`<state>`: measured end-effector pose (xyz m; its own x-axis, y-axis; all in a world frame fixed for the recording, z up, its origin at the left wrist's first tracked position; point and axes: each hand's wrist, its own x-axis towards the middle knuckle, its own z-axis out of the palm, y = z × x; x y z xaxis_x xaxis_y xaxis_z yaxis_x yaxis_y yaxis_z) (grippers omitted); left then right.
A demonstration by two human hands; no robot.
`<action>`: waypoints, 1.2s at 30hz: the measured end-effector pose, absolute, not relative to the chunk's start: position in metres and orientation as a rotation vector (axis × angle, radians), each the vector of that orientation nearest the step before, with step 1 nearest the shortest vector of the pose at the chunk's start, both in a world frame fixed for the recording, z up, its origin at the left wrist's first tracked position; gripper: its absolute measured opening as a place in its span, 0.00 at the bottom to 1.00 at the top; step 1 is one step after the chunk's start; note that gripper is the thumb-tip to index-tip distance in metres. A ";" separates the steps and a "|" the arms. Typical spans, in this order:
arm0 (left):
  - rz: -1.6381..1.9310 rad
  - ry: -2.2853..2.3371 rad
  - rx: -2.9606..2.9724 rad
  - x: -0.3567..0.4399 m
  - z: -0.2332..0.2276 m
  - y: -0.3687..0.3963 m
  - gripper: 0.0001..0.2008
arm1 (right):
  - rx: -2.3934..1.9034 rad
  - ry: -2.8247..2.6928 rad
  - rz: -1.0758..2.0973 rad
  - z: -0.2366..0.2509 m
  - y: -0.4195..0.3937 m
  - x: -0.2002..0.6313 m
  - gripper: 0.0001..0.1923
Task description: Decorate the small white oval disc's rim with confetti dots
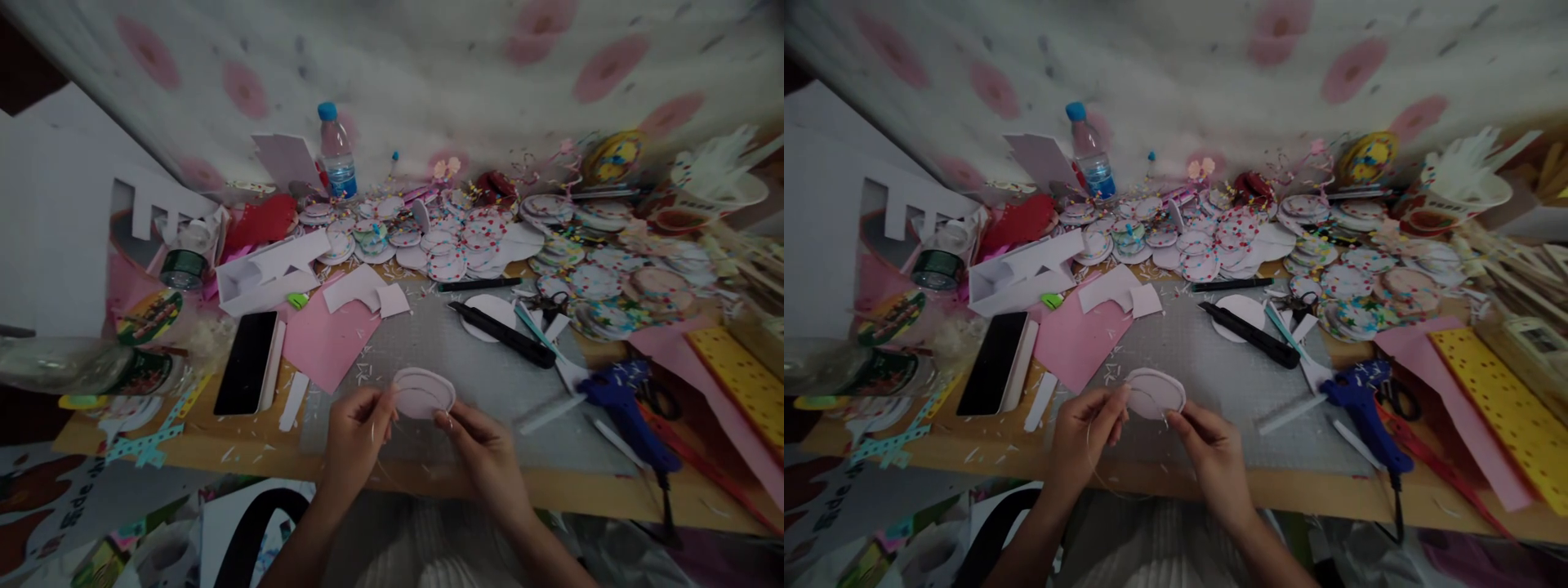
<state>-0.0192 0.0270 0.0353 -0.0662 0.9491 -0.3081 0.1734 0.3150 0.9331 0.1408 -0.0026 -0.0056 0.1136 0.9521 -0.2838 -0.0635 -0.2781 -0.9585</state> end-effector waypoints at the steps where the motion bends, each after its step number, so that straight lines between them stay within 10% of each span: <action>1: 0.906 1.500 1.074 -0.018 0.036 0.027 0.22 | -1.442 -0.951 1.316 -0.004 -0.003 0.141 0.12; 30: 1.060 1.535 1.083 -0.018 0.016 0.027 0.15 | -1.403 -0.959 1.548 -0.014 -0.012 0.143 0.19; 36: 0.934 1.511 1.110 -0.028 -0.001 0.036 0.17 | -1.906 -1.589 0.332 -0.004 -0.026 0.245 0.23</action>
<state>-0.0275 0.0362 -0.0005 -0.0789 0.9595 -0.2703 0.1876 0.2806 0.9413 0.2451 -0.0258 -0.0040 0.2423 0.9502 0.1961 0.7923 -0.0771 -0.6052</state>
